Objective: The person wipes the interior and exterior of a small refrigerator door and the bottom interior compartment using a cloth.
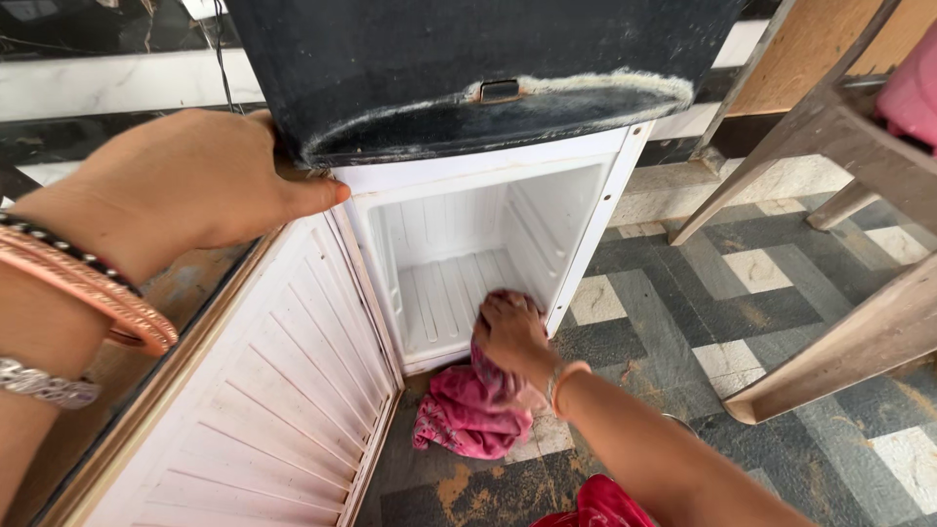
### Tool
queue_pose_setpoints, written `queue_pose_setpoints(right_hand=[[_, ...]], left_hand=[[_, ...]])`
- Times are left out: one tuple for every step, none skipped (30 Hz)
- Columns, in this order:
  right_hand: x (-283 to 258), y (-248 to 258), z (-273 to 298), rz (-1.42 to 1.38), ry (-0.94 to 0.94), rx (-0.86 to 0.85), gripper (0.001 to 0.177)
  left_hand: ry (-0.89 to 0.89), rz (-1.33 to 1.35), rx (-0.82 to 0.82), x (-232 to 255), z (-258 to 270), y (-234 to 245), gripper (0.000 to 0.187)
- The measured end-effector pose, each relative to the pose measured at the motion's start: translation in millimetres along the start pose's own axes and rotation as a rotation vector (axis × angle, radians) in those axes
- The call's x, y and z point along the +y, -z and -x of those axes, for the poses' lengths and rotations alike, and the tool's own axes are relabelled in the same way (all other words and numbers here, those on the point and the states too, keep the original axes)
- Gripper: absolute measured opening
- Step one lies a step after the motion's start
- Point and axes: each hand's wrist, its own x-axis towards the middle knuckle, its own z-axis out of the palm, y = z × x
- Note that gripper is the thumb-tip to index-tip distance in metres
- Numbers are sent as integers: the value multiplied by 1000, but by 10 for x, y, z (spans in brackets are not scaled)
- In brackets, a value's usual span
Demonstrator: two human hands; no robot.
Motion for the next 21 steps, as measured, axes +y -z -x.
queue_pose_setpoints(right_hand=[[20,18,-93,9,15,-14,50],[30,19,-168,18,31,-28,51],[59,19,-222,26,41,-50,52],[79,12,-267,33,50,-72,53],[98,15,-310,44,63,-87,55],[119,-1,-262,37,94,-28,59],[127,-26,-158,29,130,33,65],[127,-35,-53,21,167,93,71],[127,-27,63,23,183,84,69],[129,0,197,26,198,76,68],[137,50,308,30,207,70,66],[141,108,401,30,169,-21,69],[142,168,479,27,130,-107,71],[144,219,512,24,92,-193,74],[125,228,495,44,139,-155,71],[121,229,424,64,186,-117,68],[132,215,365,83,233,-81,66],[147,184,302,69,199,-114,68],[184,157,198,60,165,-144,69],[229,106,109,50,131,-174,70],[262,30,-11,46,138,-118,71]], left_hand=[[7,-16,-9,14,6,-16,76],[-9,-49,3,15,-4,-15,80],[-27,-77,16,13,-18,-3,83],[-45,-104,30,20,-17,-5,87],[-23,-86,11,32,-9,-7,84],[-1,-67,-8,36,3,-6,81],[26,-50,-27,20,16,-5,78],[-3,-47,-10,-1,16,-5,76],[-32,-44,6,-18,4,-10,75],[-61,-40,22,-34,-9,-28,74],[-83,-34,43,-43,-19,-55,75],[-104,-27,65,-54,-24,-83,77],[-127,-24,89,-62,-43,-87,78],[-122,-29,89,-65,-71,-80,79],[-114,-37,79,-77,-77,-90,79],[-106,-45,68,-84,-80,-100,79],[-110,-52,67,-82,-86,-105,79],[-114,-60,66,-76,-90,-103,78],[-118,-65,69,-61,-88,-94,78],[-110,-64,57,-44,-69,-89,78],[-99,-66,51,-36,-45,-65,78]])
